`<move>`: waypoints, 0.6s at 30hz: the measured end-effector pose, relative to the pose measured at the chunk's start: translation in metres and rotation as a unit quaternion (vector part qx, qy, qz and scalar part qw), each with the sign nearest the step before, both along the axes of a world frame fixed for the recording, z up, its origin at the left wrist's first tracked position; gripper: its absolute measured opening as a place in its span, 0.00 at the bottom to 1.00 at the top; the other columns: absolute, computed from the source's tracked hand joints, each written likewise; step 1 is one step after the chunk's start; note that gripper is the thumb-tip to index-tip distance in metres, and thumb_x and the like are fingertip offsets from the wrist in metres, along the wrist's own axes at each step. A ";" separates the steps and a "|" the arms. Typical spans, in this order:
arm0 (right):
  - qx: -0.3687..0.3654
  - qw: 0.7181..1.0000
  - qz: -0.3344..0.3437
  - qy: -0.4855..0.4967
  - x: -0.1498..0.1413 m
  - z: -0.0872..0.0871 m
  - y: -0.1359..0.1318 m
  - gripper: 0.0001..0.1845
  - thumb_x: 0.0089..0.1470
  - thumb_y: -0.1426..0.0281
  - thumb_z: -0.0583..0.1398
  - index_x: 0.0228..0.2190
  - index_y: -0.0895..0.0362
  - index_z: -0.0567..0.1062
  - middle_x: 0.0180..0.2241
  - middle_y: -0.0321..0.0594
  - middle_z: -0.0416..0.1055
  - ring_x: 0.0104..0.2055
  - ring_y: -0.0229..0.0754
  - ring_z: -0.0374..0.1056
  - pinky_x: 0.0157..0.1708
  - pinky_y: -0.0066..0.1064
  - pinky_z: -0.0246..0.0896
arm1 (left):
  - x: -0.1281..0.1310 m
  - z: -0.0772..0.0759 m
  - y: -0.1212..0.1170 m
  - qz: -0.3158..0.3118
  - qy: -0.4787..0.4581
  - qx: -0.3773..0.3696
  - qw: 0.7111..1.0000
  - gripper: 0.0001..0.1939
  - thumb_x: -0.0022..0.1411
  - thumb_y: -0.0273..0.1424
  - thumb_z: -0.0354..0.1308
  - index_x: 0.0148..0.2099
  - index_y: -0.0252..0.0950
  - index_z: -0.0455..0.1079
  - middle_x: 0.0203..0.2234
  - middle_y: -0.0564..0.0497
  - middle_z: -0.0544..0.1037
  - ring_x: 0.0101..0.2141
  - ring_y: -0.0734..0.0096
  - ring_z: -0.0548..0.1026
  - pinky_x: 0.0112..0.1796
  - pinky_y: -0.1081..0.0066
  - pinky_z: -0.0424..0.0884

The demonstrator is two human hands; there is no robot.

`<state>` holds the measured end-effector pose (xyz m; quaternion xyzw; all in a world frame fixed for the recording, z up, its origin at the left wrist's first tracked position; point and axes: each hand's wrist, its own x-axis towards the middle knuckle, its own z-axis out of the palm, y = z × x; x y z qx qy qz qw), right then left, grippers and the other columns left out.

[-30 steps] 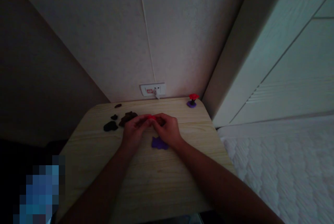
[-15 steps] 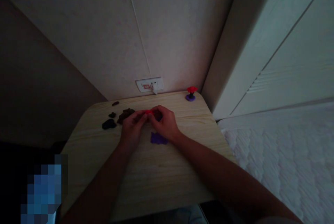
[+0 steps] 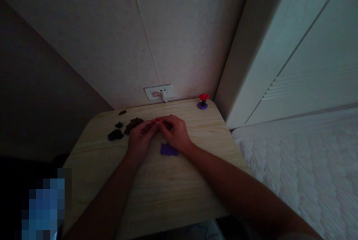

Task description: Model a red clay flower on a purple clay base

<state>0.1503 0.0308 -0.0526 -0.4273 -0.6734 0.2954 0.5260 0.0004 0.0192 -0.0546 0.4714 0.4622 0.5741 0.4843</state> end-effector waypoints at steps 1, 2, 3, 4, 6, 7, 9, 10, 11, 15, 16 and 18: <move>-0.007 1.000 0.001 0.008 0.000 0.000 0.000 0.13 0.61 0.61 0.63 0.41 0.54 0.84 0.35 0.43 0.80 0.35 0.42 0.74 0.37 0.33 0.69 | 0.000 0.000 0.000 -0.002 0.003 0.002 1.000 0.18 0.54 0.39 0.72 0.44 0.34 0.80 0.39 0.44 0.85 0.40 0.62 0.82 0.47 0.62 0.78; -0.016 1.000 0.003 0.018 0.000 0.000 0.000 0.13 0.61 0.61 0.63 0.41 0.54 0.84 0.35 0.43 0.81 0.35 0.42 0.74 0.37 0.33 0.70 | 0.000 -0.001 0.000 -0.004 0.001 0.003 1.000 0.18 0.54 0.39 0.72 0.44 0.34 0.80 0.40 0.44 0.85 0.41 0.62 0.82 0.46 0.62 0.78; -0.028 0.999 0.006 0.032 -0.001 0.000 0.000 0.13 0.60 0.61 0.64 0.41 0.55 0.84 0.36 0.43 0.82 0.35 0.43 0.75 0.37 0.33 0.71 | 0.000 -0.001 0.001 -0.005 -0.006 0.002 1.000 0.19 0.54 0.39 0.73 0.45 0.34 0.80 0.40 0.44 0.85 0.41 0.62 0.82 0.46 0.62 0.78; -0.040 0.998 0.010 0.044 -0.001 0.000 0.000 0.14 0.60 0.60 0.64 0.41 0.55 0.83 0.37 0.43 0.82 0.35 0.43 0.76 0.38 0.33 0.72 | 0.000 -0.002 0.001 -0.004 -0.017 0.000 1.000 0.19 0.53 0.39 0.73 0.45 0.34 0.80 0.40 0.44 0.85 0.41 0.62 0.82 0.46 0.63 0.78; -0.061 0.996 0.017 0.063 -0.002 -0.001 -0.001 0.14 0.60 0.59 0.64 0.40 0.55 0.83 0.36 0.43 0.83 0.34 0.43 0.77 0.36 0.33 0.72 | 0.001 -0.003 0.002 0.003 -0.036 -0.003 0.999 0.21 0.52 0.39 0.74 0.45 0.33 0.79 0.39 0.43 0.85 0.40 0.62 0.82 0.44 0.63 0.78; -0.069 0.995 0.020 0.068 -0.002 -0.001 -0.002 0.14 0.59 0.59 0.64 0.40 0.56 0.83 0.35 0.43 0.83 0.33 0.43 0.77 0.35 0.33 0.72 | 0.001 -0.003 0.003 0.006 -0.040 -0.003 0.999 0.21 0.51 0.39 0.74 0.44 0.33 0.79 0.39 0.43 0.85 0.39 0.62 0.82 0.44 0.63 0.78; -0.076 0.994 0.024 0.075 -0.002 -0.002 -0.002 0.15 0.59 0.59 0.65 0.39 0.57 0.82 0.33 0.43 0.82 0.32 0.43 0.77 0.33 0.32 0.72 | 0.001 -0.003 0.003 0.009 -0.040 0.001 0.999 0.20 0.52 0.40 0.73 0.43 0.33 0.80 0.37 0.43 0.85 0.38 0.63 0.82 0.43 0.64 0.78; -0.077 0.994 0.027 0.076 -0.002 -0.002 -0.003 0.15 0.58 0.59 0.65 0.39 0.57 0.82 0.33 0.43 0.82 0.32 0.43 0.77 0.32 0.32 0.72 | 0.001 -0.002 0.003 0.010 -0.038 0.003 0.999 0.19 0.52 0.40 0.73 0.42 0.33 0.81 0.37 0.44 0.85 0.37 0.63 0.82 0.43 0.64 0.77; -0.077 0.994 0.032 0.077 -0.002 -0.003 -0.002 0.15 0.58 0.59 0.66 0.40 0.56 0.82 0.33 0.43 0.82 0.32 0.43 0.77 0.32 0.32 0.72 | 0.002 -0.001 0.002 0.013 -0.037 0.003 0.999 0.18 0.52 0.39 0.73 0.42 0.33 0.81 0.36 0.44 0.85 0.37 0.63 0.82 0.43 0.64 0.77; -0.079 0.992 0.045 0.083 0.000 -0.004 -0.001 0.15 0.56 0.58 0.68 0.39 0.56 0.83 0.36 0.44 0.83 0.35 0.45 0.78 0.37 0.34 0.74 | 0.002 0.000 0.002 0.019 -0.032 0.000 0.999 0.15 0.52 0.37 0.73 0.40 0.34 0.83 0.34 0.45 0.85 0.35 0.63 0.81 0.42 0.65 0.76; -0.082 0.992 0.048 0.085 0.000 -0.004 0.000 0.15 0.55 0.58 0.68 0.38 0.56 0.83 0.36 0.44 0.83 0.35 0.45 0.78 0.37 0.35 0.74 | 0.002 0.000 0.002 0.019 -0.031 -0.002 0.999 0.14 0.52 0.37 0.73 0.39 0.34 0.83 0.33 0.45 0.85 0.34 0.64 0.81 0.41 0.65 0.76; -0.089 0.991 0.054 0.087 0.001 -0.004 0.000 0.14 0.55 0.57 0.68 0.36 0.56 0.83 0.34 0.43 0.83 0.34 0.45 0.78 0.37 0.35 0.74 | 0.001 -0.001 0.003 0.020 -0.027 -0.005 0.999 0.13 0.51 0.36 0.73 0.38 0.33 0.83 0.31 0.45 0.85 0.32 0.65 0.81 0.39 0.66 0.76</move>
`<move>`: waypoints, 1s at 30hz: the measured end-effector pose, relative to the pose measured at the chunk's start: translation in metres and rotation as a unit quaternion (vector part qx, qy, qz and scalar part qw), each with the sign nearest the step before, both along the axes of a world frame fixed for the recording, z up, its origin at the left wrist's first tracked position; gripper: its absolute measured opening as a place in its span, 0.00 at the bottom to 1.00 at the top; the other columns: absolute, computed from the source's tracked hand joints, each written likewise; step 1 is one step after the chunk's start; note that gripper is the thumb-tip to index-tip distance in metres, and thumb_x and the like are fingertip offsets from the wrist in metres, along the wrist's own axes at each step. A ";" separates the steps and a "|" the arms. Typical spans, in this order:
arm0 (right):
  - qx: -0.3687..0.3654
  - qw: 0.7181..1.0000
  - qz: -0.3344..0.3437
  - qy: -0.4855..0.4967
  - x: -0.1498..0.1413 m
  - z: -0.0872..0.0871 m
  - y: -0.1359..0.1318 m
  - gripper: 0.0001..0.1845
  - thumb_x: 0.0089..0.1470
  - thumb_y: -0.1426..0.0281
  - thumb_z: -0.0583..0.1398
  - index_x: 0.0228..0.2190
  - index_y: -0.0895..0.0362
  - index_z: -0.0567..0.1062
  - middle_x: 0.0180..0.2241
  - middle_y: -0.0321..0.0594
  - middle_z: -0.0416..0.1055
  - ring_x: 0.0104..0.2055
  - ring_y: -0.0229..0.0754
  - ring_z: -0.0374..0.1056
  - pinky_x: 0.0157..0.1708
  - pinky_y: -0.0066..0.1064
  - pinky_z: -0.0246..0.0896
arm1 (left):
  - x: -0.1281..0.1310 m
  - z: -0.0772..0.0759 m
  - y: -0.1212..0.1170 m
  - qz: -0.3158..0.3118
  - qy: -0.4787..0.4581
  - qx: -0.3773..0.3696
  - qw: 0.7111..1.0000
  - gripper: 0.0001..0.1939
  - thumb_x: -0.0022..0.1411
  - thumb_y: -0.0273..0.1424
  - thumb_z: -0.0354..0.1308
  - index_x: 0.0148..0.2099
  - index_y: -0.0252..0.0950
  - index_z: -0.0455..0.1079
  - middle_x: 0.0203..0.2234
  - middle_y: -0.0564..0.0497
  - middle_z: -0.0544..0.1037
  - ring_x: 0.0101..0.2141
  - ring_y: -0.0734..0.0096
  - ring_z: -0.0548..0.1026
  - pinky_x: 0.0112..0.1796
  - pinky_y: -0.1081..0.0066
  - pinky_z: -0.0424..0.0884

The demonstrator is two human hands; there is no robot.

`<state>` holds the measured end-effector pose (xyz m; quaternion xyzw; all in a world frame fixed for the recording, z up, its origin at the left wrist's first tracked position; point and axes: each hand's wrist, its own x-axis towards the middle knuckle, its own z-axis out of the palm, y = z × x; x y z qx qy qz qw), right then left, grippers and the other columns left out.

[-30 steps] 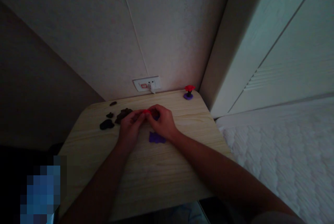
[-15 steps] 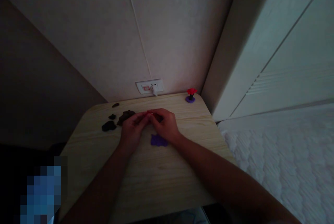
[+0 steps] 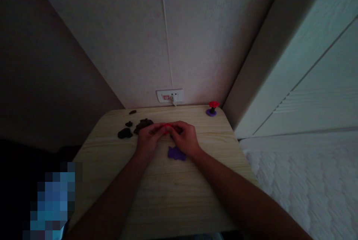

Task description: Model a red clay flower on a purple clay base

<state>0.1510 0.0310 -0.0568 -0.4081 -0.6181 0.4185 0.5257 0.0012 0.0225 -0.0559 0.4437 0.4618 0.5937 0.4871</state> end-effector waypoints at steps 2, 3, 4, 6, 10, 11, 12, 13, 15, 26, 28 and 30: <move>-0.007 1.000 0.002 0.001 0.000 0.000 0.000 0.14 0.54 0.57 0.68 0.34 0.56 0.83 0.32 0.43 0.83 0.32 0.45 0.77 0.35 0.34 0.73 | -0.001 -0.002 0.001 0.005 0.005 -0.004 1.000 0.13 0.50 0.35 0.72 0.37 0.33 0.83 0.30 0.46 0.85 0.31 0.66 0.80 0.37 0.67 0.75; -0.009 1.000 0.001 0.001 -0.001 0.000 0.000 0.14 0.54 0.58 0.68 0.33 0.56 0.83 0.31 0.43 0.82 0.31 0.44 0.77 0.33 0.34 0.72 | -0.001 -0.003 0.001 0.007 0.006 -0.006 1.000 0.12 0.50 0.34 0.72 0.37 0.33 0.82 0.30 0.46 0.85 0.30 0.66 0.80 0.37 0.67 0.75; -0.010 1.000 -0.002 0.000 -0.001 -0.001 0.000 0.14 0.54 0.58 0.67 0.33 0.56 0.83 0.30 0.43 0.82 0.30 0.44 0.76 0.32 0.33 0.72 | -0.001 -0.004 0.002 0.009 0.005 -0.007 1.000 0.12 0.50 0.34 0.72 0.37 0.33 0.82 0.30 0.46 0.85 0.30 0.66 0.79 0.36 0.68 0.74; -0.013 1.000 -0.008 -0.005 -0.002 -0.001 0.000 0.13 0.55 0.59 0.67 0.33 0.57 0.82 0.29 0.43 0.81 0.29 0.43 0.75 0.30 0.32 0.70 | -0.001 -0.004 0.002 0.009 0.003 -0.007 1.000 0.11 0.50 0.33 0.72 0.36 0.33 0.82 0.29 0.46 0.84 0.29 0.66 0.79 0.35 0.68 0.74; -0.017 1.000 -0.013 -0.007 -0.003 -0.001 0.001 0.12 0.56 0.60 0.65 0.33 0.57 0.81 0.28 0.42 0.80 0.28 0.41 0.73 0.29 0.31 0.68 | 0.000 -0.002 0.001 0.005 -0.001 -0.004 1.000 0.10 0.49 0.33 0.72 0.34 0.33 0.82 0.28 0.46 0.84 0.29 0.67 0.78 0.35 0.68 0.73; -0.017 1.000 -0.014 -0.004 -0.003 -0.001 0.001 0.12 0.56 0.60 0.65 0.32 0.57 0.80 0.28 0.41 0.79 0.28 0.41 0.73 0.29 0.31 0.68 | 0.000 -0.001 0.001 0.002 -0.002 -0.005 1.000 0.11 0.50 0.33 0.72 0.35 0.33 0.82 0.28 0.46 0.84 0.29 0.67 0.78 0.35 0.68 0.73; -0.019 1.000 -0.014 0.001 -0.004 0.000 0.002 0.13 0.56 0.59 0.65 0.32 0.57 0.80 0.27 0.41 0.79 0.28 0.41 0.72 0.29 0.31 0.67 | 0.000 -0.001 0.002 -0.001 -0.003 -0.005 1.000 0.11 0.50 0.33 0.72 0.36 0.32 0.82 0.29 0.46 0.84 0.29 0.67 0.79 0.35 0.68 0.73; -0.021 1.000 -0.013 0.006 -0.004 0.001 0.002 0.13 0.56 0.59 0.66 0.32 0.57 0.79 0.27 0.40 0.78 0.28 0.40 0.72 0.29 0.30 0.67 | 0.001 -0.001 0.002 -0.003 -0.006 -0.005 1.000 0.12 0.50 0.34 0.72 0.36 0.32 0.82 0.30 0.45 0.84 0.30 0.67 0.79 0.36 0.68 0.73; -0.026 0.999 -0.014 0.020 -0.005 0.003 0.002 0.13 0.55 0.59 0.66 0.32 0.57 0.78 0.27 0.40 0.78 0.28 0.40 0.72 0.30 0.30 0.67 | 0.002 -0.003 0.003 -0.008 -0.019 -0.003 1.000 0.13 0.51 0.34 0.72 0.38 0.32 0.82 0.31 0.45 0.84 0.31 0.67 0.79 0.37 0.68 0.74; -0.031 0.999 -0.008 0.035 -0.004 0.001 0.003 0.15 0.56 0.56 0.67 0.36 0.54 0.78 0.31 0.39 0.78 0.31 0.42 0.74 0.33 0.33 0.70 | 0.003 -0.005 0.004 -0.007 -0.026 0.013 1.000 0.16 0.53 0.39 0.73 0.40 0.34 0.82 0.35 0.45 0.84 0.35 0.63 0.81 0.40 0.65 0.77; -0.023 0.999 -0.010 0.027 -0.004 0.000 0.004 0.14 0.56 0.57 0.67 0.36 0.55 0.78 0.31 0.39 0.77 0.31 0.42 0.73 0.33 0.33 0.69 | 0.003 -0.005 0.004 -0.004 -0.020 0.017 1.000 0.16 0.52 0.39 0.73 0.40 0.34 0.83 0.35 0.44 0.85 0.36 0.63 0.81 0.43 0.64 0.76; -0.013 1.000 -0.010 0.024 -0.003 0.000 0.004 0.13 0.56 0.58 0.67 0.36 0.55 0.78 0.32 0.40 0.78 0.32 0.42 0.74 0.34 0.33 0.70 | 0.002 -0.005 0.004 0.001 -0.021 0.015 1.000 0.16 0.51 0.39 0.74 0.40 0.34 0.83 0.36 0.44 0.85 0.37 0.61 0.82 0.45 0.62 0.76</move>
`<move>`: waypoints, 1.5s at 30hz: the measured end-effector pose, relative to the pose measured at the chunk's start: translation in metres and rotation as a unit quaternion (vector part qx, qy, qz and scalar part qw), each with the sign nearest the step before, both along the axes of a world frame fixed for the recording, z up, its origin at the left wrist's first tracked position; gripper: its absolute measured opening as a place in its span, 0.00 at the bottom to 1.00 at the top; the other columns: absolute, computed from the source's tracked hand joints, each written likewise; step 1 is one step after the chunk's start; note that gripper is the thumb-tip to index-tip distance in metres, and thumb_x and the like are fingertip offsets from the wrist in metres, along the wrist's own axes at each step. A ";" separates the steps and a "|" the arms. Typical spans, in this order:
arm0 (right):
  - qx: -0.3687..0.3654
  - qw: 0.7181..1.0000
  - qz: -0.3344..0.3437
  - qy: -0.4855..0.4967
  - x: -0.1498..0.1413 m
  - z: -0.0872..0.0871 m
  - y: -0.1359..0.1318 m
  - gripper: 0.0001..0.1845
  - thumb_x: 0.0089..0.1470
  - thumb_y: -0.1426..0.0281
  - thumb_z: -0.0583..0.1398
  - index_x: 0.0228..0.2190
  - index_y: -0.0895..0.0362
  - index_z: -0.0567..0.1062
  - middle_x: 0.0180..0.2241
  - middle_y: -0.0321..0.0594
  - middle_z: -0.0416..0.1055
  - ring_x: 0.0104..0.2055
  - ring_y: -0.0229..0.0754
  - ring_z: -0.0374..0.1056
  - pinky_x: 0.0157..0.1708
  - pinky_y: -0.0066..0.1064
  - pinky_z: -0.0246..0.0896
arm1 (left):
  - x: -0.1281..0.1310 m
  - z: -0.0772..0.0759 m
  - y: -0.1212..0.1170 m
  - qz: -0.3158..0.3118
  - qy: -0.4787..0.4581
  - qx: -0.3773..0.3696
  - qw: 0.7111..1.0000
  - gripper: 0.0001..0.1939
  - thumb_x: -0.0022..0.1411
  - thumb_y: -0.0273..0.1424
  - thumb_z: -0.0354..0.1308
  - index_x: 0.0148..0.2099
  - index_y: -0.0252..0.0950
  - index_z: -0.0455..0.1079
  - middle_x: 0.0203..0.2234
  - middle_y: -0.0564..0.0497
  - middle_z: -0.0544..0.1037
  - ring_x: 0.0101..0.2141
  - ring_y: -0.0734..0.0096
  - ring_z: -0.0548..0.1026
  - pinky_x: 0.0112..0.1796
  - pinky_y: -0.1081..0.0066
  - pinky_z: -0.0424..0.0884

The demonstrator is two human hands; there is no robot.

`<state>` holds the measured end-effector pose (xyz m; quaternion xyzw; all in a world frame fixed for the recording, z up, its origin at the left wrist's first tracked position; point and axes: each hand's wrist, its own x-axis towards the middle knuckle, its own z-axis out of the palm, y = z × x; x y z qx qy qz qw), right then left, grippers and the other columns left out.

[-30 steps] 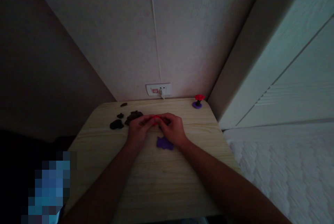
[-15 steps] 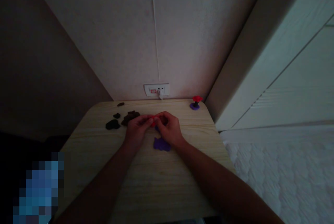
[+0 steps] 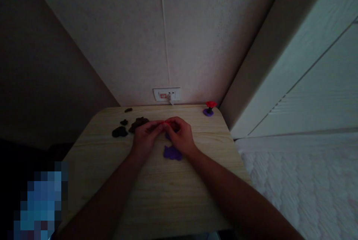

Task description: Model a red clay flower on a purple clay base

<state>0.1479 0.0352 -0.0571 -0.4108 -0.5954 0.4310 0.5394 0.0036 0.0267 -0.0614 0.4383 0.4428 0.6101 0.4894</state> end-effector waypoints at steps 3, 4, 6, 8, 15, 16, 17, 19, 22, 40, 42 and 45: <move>0.017 1.000 -0.001 -0.003 0.001 0.001 0.000 0.12 0.57 0.59 0.66 0.35 0.55 0.79 0.32 0.40 0.78 0.33 0.42 0.74 0.35 0.33 0.70 | -0.001 -0.001 0.000 0.008 -0.005 -0.007 1.000 0.16 0.49 0.37 0.75 0.39 0.35 0.83 0.36 0.44 0.86 0.38 0.60 0.82 0.47 0.61 0.75; 0.022 1.000 -0.001 -0.007 0.001 0.001 0.000 0.11 0.57 0.59 0.66 0.35 0.55 0.79 0.32 0.40 0.78 0.34 0.42 0.74 0.36 0.33 0.70 | -0.001 -0.001 0.000 0.012 -0.005 -0.009 1.000 0.16 0.49 0.37 0.75 0.39 0.35 0.84 0.36 0.44 0.86 0.38 0.60 0.82 0.47 0.61 0.75; 0.028 0.999 -0.004 -0.016 0.002 0.002 0.000 0.11 0.57 0.60 0.66 0.34 0.55 0.80 0.32 0.40 0.78 0.33 0.42 0.74 0.35 0.33 0.70 | -0.001 -0.002 0.000 0.016 0.001 -0.013 1.000 0.15 0.49 0.36 0.75 0.39 0.35 0.84 0.36 0.44 0.86 0.38 0.61 0.82 0.47 0.61 0.75; 0.029 0.999 -0.009 -0.021 0.002 0.003 0.000 0.11 0.57 0.60 0.66 0.33 0.55 0.80 0.31 0.41 0.79 0.33 0.43 0.75 0.36 0.33 0.71 | -0.001 -0.001 0.000 0.022 0.002 -0.016 1.000 0.14 0.48 0.35 0.75 0.38 0.35 0.84 0.35 0.44 0.86 0.37 0.61 0.82 0.46 0.61 0.76; 0.021 1.000 -0.007 -0.013 0.002 0.000 0.001 0.12 0.55 0.59 0.67 0.34 0.55 0.81 0.34 0.43 0.80 0.36 0.44 0.76 0.38 0.34 0.73 | 0.001 0.000 0.000 0.034 -0.011 -0.024 0.999 0.15 0.46 0.35 0.76 0.37 0.35 0.84 0.34 0.44 0.86 0.36 0.60 0.82 0.46 0.59 0.77; 0.020 1.000 -0.008 -0.013 0.002 -0.001 0.001 0.12 0.56 0.59 0.67 0.35 0.55 0.81 0.35 0.43 0.80 0.36 0.44 0.77 0.39 0.34 0.73 | 0.001 0.000 0.000 0.030 -0.011 -0.023 0.999 0.15 0.46 0.35 0.76 0.37 0.35 0.84 0.34 0.44 0.86 0.37 0.60 0.82 0.46 0.59 0.76; 0.020 1.000 -0.010 -0.013 0.002 -0.001 0.001 0.11 0.56 0.60 0.67 0.36 0.55 0.81 0.36 0.43 0.81 0.37 0.44 0.77 0.40 0.34 0.73 | 0.001 -0.001 0.001 0.027 -0.012 -0.022 0.999 0.15 0.47 0.35 0.75 0.38 0.35 0.84 0.34 0.44 0.86 0.37 0.61 0.82 0.46 0.59 0.76; 0.023 1.000 -0.010 -0.012 0.002 -0.002 0.001 0.12 0.56 0.60 0.67 0.37 0.55 0.82 0.37 0.44 0.81 0.38 0.44 0.77 0.41 0.35 0.73 | 0.001 -0.002 0.001 0.020 -0.020 -0.022 0.999 0.15 0.48 0.35 0.75 0.39 0.35 0.84 0.35 0.44 0.86 0.37 0.61 0.82 0.46 0.60 0.76; 0.022 1.000 -0.009 -0.005 0.002 -0.001 0.001 0.12 0.56 0.60 0.67 0.38 0.54 0.82 0.37 0.43 0.81 0.38 0.44 0.77 0.42 0.35 0.74 | 0.000 -0.003 0.002 0.015 -0.035 -0.022 0.999 0.15 0.49 0.34 0.75 0.40 0.35 0.84 0.36 0.44 0.86 0.38 0.61 0.82 0.47 0.60 0.76; 0.023 1.000 -0.013 -0.015 0.002 -0.002 0.002 0.13 0.56 0.58 0.68 0.36 0.54 0.83 0.36 0.43 0.81 0.37 0.46 0.77 0.40 0.37 0.74 | -0.002 -0.004 0.002 0.013 -0.025 -0.020 0.999 0.15 0.49 0.34 0.75 0.40 0.34 0.84 0.36 0.43 0.86 0.37 0.61 0.82 0.47 0.61 0.75; 0.022 0.999 -0.012 -0.023 0.002 -0.001 0.002 0.12 0.56 0.58 0.67 0.36 0.54 0.83 0.35 0.43 0.81 0.36 0.46 0.77 0.40 0.37 0.74 | -0.002 -0.004 0.002 0.019 -0.019 -0.020 0.999 0.14 0.48 0.34 0.74 0.39 0.34 0.84 0.35 0.44 0.86 0.36 0.62 0.82 0.45 0.62 0.75; 0.019 0.999 -0.007 -0.031 0.003 0.000 0.001 0.12 0.56 0.59 0.67 0.35 0.54 0.83 0.33 0.44 0.80 0.35 0.45 0.76 0.38 0.36 0.73 | -0.003 -0.004 0.002 0.022 -0.009 -0.020 1.000 0.12 0.48 0.33 0.74 0.37 0.34 0.84 0.33 0.45 0.85 0.34 0.63 0.81 0.42 0.63 0.75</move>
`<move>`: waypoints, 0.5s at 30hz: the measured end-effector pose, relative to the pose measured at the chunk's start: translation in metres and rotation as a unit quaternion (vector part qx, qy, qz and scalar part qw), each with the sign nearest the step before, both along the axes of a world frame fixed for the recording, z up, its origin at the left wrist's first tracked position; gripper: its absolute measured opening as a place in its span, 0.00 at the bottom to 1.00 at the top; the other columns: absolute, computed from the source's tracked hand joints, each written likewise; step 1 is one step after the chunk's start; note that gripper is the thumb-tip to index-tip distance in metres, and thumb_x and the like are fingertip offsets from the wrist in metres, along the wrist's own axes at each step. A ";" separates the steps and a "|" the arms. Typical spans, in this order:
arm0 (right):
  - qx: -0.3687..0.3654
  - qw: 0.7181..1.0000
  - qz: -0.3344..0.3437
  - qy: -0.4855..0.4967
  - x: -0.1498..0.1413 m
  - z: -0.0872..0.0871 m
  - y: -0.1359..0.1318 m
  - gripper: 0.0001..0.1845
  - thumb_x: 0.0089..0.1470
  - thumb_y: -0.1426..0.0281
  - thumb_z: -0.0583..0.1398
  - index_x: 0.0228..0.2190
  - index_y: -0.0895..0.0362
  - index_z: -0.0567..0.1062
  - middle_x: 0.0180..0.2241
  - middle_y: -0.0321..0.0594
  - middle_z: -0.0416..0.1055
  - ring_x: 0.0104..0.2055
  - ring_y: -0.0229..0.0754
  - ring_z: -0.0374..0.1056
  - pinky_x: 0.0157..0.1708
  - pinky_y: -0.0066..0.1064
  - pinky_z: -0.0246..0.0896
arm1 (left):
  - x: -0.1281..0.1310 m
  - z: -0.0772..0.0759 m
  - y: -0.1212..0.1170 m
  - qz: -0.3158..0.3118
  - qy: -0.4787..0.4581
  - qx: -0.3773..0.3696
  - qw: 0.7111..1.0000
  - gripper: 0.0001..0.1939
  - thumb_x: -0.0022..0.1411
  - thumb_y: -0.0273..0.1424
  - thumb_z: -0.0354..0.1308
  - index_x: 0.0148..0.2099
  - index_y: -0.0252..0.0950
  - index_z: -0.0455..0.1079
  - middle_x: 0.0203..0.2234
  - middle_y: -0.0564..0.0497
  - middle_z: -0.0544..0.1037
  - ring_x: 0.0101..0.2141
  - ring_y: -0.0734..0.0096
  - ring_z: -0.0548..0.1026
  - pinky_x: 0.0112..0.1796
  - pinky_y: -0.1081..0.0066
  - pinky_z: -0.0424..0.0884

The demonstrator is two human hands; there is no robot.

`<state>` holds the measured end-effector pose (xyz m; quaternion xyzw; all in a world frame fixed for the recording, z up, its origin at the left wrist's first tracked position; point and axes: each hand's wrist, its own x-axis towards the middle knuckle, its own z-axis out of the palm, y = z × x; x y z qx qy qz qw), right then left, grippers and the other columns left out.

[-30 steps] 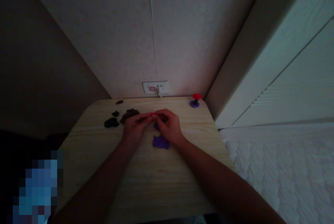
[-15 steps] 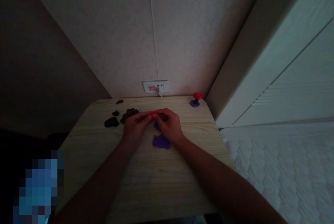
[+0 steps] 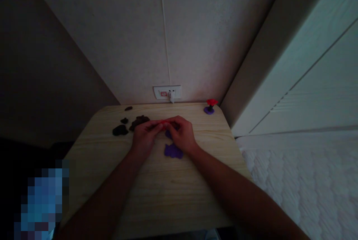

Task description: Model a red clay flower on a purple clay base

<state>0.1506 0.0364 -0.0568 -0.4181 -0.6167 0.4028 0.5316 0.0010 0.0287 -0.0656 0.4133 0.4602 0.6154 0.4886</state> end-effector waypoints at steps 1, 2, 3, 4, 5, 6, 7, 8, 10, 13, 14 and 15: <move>0.001 1.000 0.002 -0.002 0.000 0.000 0.000 0.12 0.56 0.59 0.67 0.34 0.54 0.83 0.33 0.43 0.80 0.35 0.45 0.76 0.37 0.36 0.73 | 0.000 0.000 0.000 -0.001 0.006 0.000 1.000 0.12 0.49 0.33 0.73 0.37 0.34 0.83 0.32 0.45 0.85 0.33 0.63 0.81 0.41 0.63 0.75; 0.002 1.000 0.003 -0.003 0.000 0.001 0.000 0.11 0.56 0.59 0.67 0.34 0.54 0.83 0.33 0.43 0.80 0.34 0.45 0.76 0.37 0.35 0.72 | 0.000 0.000 0.000 -0.003 0.010 0.000 1.000 0.11 0.49 0.33 0.73 0.37 0.34 0.83 0.32 0.45 0.85 0.33 0.63 0.81 0.41 0.64 0.75; 0.001 1.000 0.004 -0.004 0.000 0.001 -0.001 0.12 0.56 0.59 0.67 0.34 0.54 0.83 0.33 0.43 0.80 0.34 0.44 0.76 0.37 0.35 0.72 | -0.001 -0.001 0.001 -0.004 0.010 0.001 1.000 0.11 0.50 0.33 0.73 0.37 0.34 0.83 0.31 0.45 0.85 0.33 0.64 0.80 0.41 0.64 0.75; 0.000 1.000 0.006 -0.002 -0.001 0.000 -0.001 0.12 0.56 0.58 0.67 0.34 0.54 0.83 0.33 0.43 0.80 0.34 0.44 0.76 0.37 0.35 0.73 | 0.000 -0.001 0.001 -0.006 0.006 0.001 1.000 0.11 0.50 0.34 0.72 0.37 0.34 0.83 0.31 0.45 0.85 0.33 0.64 0.80 0.41 0.64 0.75; -0.004 1.000 0.006 0.003 -0.001 -0.001 -0.001 0.13 0.55 0.58 0.67 0.35 0.54 0.83 0.33 0.43 0.81 0.34 0.44 0.76 0.36 0.35 0.73 | 0.000 0.000 0.001 -0.010 -0.003 0.001 1.000 0.12 0.50 0.34 0.72 0.37 0.34 0.83 0.31 0.45 0.85 0.33 0.64 0.80 0.41 0.64 0.74; -0.009 1.000 0.005 0.010 -0.002 -0.002 0.000 0.14 0.55 0.57 0.67 0.37 0.54 0.83 0.34 0.43 0.81 0.34 0.44 0.76 0.36 0.35 0.73 | 0.000 0.000 0.001 -0.014 -0.015 0.000 1.000 0.12 0.50 0.34 0.73 0.36 0.35 0.83 0.31 0.45 0.85 0.33 0.65 0.80 0.41 0.64 0.74; -0.013 1.000 0.004 0.018 -0.002 -0.003 0.000 0.15 0.55 0.57 0.67 0.39 0.54 0.83 0.34 0.43 0.81 0.34 0.44 0.76 0.36 0.34 0.73 | 0.001 0.000 0.001 -0.018 -0.027 -0.002 0.999 0.12 0.50 0.35 0.73 0.36 0.35 0.83 0.31 0.46 0.85 0.33 0.65 0.80 0.41 0.64 0.74; -0.012 1.000 0.003 0.022 -0.002 -0.004 0.000 0.16 0.56 0.57 0.67 0.41 0.53 0.83 0.35 0.42 0.81 0.34 0.44 0.76 0.35 0.34 0.73 | 0.002 0.001 0.001 -0.020 -0.037 -0.004 0.999 0.12 0.49 0.35 0.73 0.36 0.35 0.83 0.31 0.46 0.84 0.33 0.65 0.80 0.41 0.64 0.74; 0.002 1.000 0.001 0.013 -0.002 -0.004 0.001 0.16 0.57 0.58 0.67 0.43 0.52 0.83 0.37 0.43 0.80 0.36 0.43 0.76 0.36 0.34 0.73 | 0.003 0.003 0.001 -0.017 -0.048 -0.010 0.999 0.12 0.49 0.35 0.73 0.36 0.35 0.82 0.31 0.46 0.84 0.33 0.66 0.80 0.41 0.65 0.75; 0.033 0.999 0.001 -0.009 -0.001 -0.002 0.000 0.14 0.57 0.59 0.67 0.42 0.51 0.83 0.39 0.43 0.79 0.37 0.43 0.75 0.37 0.33 0.72 | 0.004 0.004 0.001 -0.007 -0.058 -0.010 0.998 0.13 0.49 0.35 0.73 0.37 0.35 0.82 0.33 0.46 0.84 0.34 0.66 0.80 0.43 0.65 0.75; 0.037 0.999 0.003 -0.010 -0.001 -0.001 0.000 0.13 0.57 0.60 0.67 0.42 0.51 0.84 0.39 0.43 0.79 0.38 0.42 0.75 0.38 0.33 0.72 | 0.004 0.004 0.001 -0.006 -0.065 -0.011 0.998 0.14 0.49 0.35 0.73 0.38 0.35 0.82 0.33 0.46 0.84 0.35 0.66 0.80 0.43 0.65 0.75; 0.039 0.999 0.004 -0.007 -0.001 0.000 0.000 0.12 0.57 0.61 0.67 0.42 0.51 0.84 0.39 0.43 0.79 0.38 0.42 0.75 0.38 0.33 0.72 | 0.004 0.004 0.000 -0.006 -0.072 -0.012 0.997 0.14 0.49 0.36 0.74 0.38 0.35 0.82 0.34 0.46 0.84 0.35 0.66 0.80 0.43 0.65 0.75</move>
